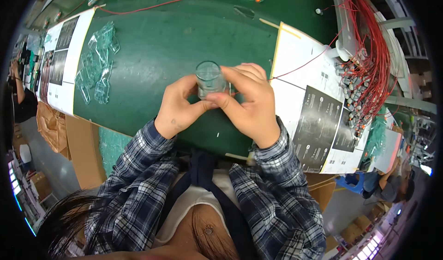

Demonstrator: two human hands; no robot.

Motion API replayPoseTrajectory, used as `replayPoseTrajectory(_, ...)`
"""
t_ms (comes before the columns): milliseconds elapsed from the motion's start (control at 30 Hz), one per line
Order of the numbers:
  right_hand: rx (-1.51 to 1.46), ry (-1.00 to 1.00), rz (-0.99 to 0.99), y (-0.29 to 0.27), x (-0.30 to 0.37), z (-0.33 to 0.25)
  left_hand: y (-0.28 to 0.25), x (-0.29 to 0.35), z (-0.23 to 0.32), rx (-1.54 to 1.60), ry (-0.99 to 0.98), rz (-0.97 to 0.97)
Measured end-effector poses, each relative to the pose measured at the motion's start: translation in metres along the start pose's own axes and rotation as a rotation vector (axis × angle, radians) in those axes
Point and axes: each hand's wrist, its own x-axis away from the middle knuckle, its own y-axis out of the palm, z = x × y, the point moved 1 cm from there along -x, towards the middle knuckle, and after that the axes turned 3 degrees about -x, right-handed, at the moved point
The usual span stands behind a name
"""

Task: Assembling small electronic components by inserting wires into plastic housings and then packing the completed items into a shipping box.

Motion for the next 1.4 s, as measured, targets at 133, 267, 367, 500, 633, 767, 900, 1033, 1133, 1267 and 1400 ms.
replayPoseTrajectory(133, -0.121, 0.111, 0.099, -0.001, -0.018, 0.037, 0.011, -0.041, 0.001, 0.118, -0.004, -0.035)
replayPoseTrajectory(267, -0.022, 0.185, 0.142, -0.014, -0.03, 0.069, -0.051, -0.154, -0.014, 0.114, 0.072, 0.024)
replayPoseTrajectory(367, 0.437, 0.181, -0.083, -0.032, -0.029, 0.082, -0.114, -0.24, 0.0, -0.069, 0.13, 0.224)
replayPoseTrajectory(500, 0.569, 0.228, -0.189, -0.056, -0.058, 0.096, -0.21, -0.303, -0.03, -0.73, -0.062, 0.572)
replayPoseTrajectory(633, 0.972, 0.05, -0.088, -0.127, -0.149, 0.149, -0.211, -0.311, -0.04, -1.083, 0.044, 0.704)
replayPoseTrajectory(767, 1.802, -0.224, -0.172, -0.237, -0.168, 0.272, -0.133, -0.299, 0.001, -1.349, 0.6, 0.641)
replayPoseTrajectory(900, 1.376, 0.173, -0.113, -0.196, -0.187, 0.222, -0.062, -0.295, 0.017, -1.206, 0.771, 0.179)
replayPoseTrajectory(1033, 1.008, -0.114, -0.066, -0.132, -0.16, 0.128, -0.011, -0.31, 0.022, -1.544, 0.311, -0.048)
replayPoseTrajectory(1133, 0.667, -0.371, -0.249, -0.095, -0.102, 0.038, -0.011, -0.291, 0.032, -1.287, 0.611, 0.013)
replayPoseTrajectory(1267, 0.155, -0.405, -0.307, -0.088, -0.013, -0.02, -0.007, -0.208, 0.061, -1.026, 0.9, -0.205)
replayPoseTrajectory(1400, -0.289, 0.093, -0.125, -0.088, 0.018, -0.004, -0.005, -0.086, 0.031, -1.177, 0.879, -0.496)
